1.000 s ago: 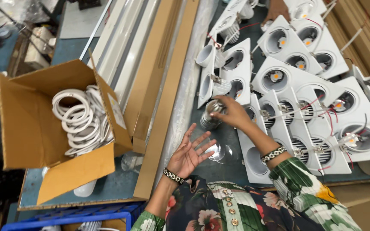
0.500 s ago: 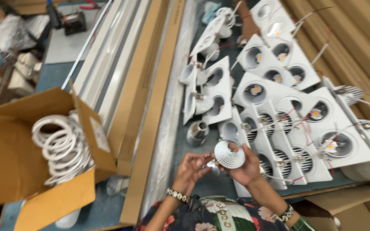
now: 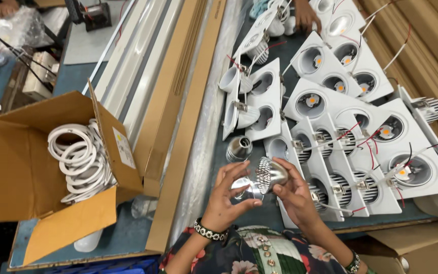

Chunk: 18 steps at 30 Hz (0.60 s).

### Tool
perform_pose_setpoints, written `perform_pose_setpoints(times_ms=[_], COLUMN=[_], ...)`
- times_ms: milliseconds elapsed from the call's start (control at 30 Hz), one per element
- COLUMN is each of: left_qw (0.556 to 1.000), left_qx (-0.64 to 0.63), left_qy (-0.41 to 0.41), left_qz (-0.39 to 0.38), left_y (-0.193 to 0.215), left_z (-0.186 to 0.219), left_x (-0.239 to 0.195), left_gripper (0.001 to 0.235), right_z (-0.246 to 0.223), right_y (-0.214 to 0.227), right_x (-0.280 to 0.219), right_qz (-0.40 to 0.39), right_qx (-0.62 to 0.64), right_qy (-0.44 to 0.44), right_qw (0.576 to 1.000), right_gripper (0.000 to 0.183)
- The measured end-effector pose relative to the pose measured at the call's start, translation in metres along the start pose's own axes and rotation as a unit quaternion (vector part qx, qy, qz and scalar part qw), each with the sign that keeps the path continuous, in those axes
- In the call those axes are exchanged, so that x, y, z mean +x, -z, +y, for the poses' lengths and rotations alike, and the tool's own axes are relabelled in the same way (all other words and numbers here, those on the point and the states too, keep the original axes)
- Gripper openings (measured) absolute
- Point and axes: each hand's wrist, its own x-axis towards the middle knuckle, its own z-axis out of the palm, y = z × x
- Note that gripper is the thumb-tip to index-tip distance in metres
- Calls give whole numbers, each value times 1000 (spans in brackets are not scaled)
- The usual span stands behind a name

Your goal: The person repeatedly picks up small clear plastic lens covers and places them into recessed LED light fixtures arranged on a workbench. The person handles the covers one at a time, fitting each into a fixture and then moving to the next.

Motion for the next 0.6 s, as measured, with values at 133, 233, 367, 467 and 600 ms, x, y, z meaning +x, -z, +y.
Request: perform_pose_setpoints(times_ms=[133,233,367,467,600], left_qw=[994,992,987,988,995], left_qx=[100,122,148,140,99], left_qy=[-35,-41,-63,-58,1], left_qz=[5,-5,-18,-23,-31], left_y=[-2,-4,-5,-10,-13], left_z=[29,36,30,30,30], left_x=[0,-3,-5,-7,-8], left_gripper=[80,78,77,76,76], right_z=[-5,-7,-6,-4,-1], right_y=[-12,-13,-6,-4,-6], right_x=[-8,-15,-19,-23,-28], right_qz=[-6,-13,-8,-15,-19], right_qx=[-47,-49,-53,-73,-76], right_qy=[-23,-32,-55,-29,-12], right_qw=[999,998,997,997,997], right_gripper=[76,76,78,78,79])
